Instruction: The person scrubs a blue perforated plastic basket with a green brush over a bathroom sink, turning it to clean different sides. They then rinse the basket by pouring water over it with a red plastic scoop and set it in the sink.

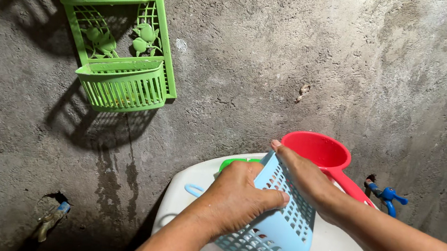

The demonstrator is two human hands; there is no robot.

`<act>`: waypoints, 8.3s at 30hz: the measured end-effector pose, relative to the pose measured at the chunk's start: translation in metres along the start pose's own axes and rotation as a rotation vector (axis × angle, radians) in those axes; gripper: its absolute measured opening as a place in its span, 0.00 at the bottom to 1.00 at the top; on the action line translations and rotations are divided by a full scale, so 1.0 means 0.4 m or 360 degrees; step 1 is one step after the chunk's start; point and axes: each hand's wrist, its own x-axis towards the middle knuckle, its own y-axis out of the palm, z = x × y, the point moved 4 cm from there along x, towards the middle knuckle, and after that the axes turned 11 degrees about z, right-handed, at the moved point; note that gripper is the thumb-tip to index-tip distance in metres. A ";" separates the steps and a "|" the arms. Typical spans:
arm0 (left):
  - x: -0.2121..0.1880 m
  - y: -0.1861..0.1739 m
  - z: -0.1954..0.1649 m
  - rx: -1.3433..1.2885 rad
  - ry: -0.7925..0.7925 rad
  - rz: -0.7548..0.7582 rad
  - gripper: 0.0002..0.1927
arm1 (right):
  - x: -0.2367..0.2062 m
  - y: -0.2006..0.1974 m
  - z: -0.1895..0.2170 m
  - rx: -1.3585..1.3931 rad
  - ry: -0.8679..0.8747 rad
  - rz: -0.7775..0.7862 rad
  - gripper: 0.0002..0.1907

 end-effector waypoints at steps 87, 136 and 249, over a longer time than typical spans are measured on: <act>0.088 -0.038 0.113 -0.1270 0.0060 -0.0090 0.10 | 0.075 -0.009 -0.166 0.1048 -0.0100 -0.0423 0.29; 0.061 -0.008 0.093 -0.1218 0.0129 0.0553 0.19 | -0.114 0.103 0.096 -0.1375 -0.1068 -0.0091 0.34; 0.043 -0.045 0.187 -0.1653 -0.0164 0.0602 0.11 | 0.023 0.109 -0.035 -0.1092 -0.0629 0.0242 0.37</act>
